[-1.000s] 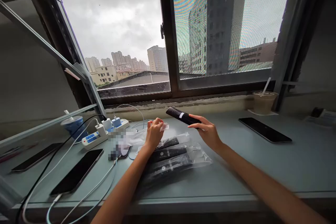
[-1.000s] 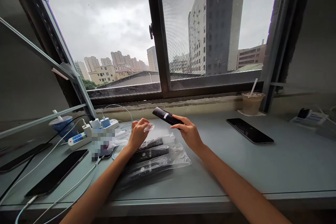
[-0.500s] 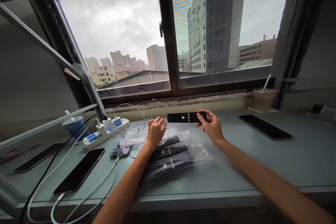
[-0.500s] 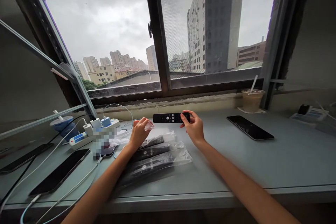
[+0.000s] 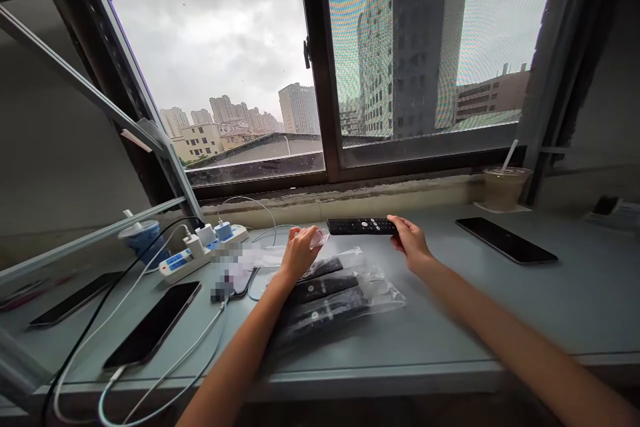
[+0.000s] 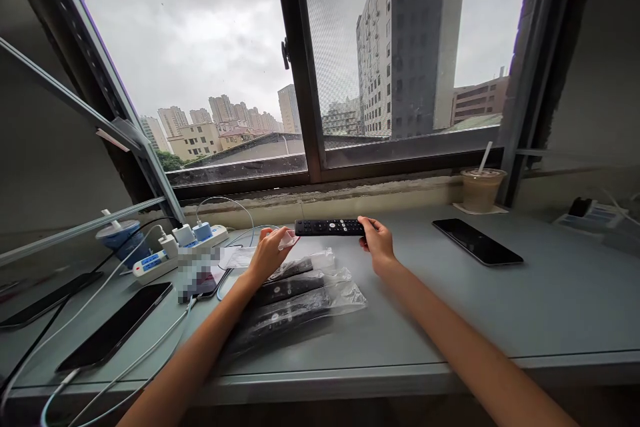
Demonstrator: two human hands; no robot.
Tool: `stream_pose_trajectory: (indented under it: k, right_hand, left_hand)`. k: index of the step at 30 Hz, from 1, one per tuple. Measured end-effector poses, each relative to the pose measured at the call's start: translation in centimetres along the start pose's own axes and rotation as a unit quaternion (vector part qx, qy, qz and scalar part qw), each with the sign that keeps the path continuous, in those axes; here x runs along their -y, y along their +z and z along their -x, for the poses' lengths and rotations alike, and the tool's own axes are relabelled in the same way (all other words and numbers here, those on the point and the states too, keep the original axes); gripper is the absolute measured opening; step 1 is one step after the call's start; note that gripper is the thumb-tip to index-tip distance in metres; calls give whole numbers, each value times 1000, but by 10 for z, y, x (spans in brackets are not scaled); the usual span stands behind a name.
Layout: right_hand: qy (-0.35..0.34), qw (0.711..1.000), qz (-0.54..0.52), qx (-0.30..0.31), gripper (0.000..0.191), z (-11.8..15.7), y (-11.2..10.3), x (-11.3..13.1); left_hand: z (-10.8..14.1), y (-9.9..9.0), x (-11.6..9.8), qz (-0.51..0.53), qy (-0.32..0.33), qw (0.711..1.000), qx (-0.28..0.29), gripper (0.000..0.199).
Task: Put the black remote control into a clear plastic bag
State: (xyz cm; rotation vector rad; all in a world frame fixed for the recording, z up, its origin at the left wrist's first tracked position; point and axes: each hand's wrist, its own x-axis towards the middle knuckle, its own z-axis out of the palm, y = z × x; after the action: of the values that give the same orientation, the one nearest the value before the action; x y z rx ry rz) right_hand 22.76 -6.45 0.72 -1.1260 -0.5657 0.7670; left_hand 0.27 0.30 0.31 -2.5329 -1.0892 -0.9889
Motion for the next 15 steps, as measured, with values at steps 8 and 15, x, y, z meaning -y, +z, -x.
stream_pose_trajectory:
  k: [8,15]
  right_hand:
    - [-10,999,33,9,24,-2,-2,-3]
    - [-41,995,89,-4,27,-4,-4,-2]
  left_hand:
    - [0,-4,-1,-19,34,999,-17,20]
    - [2,-6,-4,-10,84,995,-48,25]
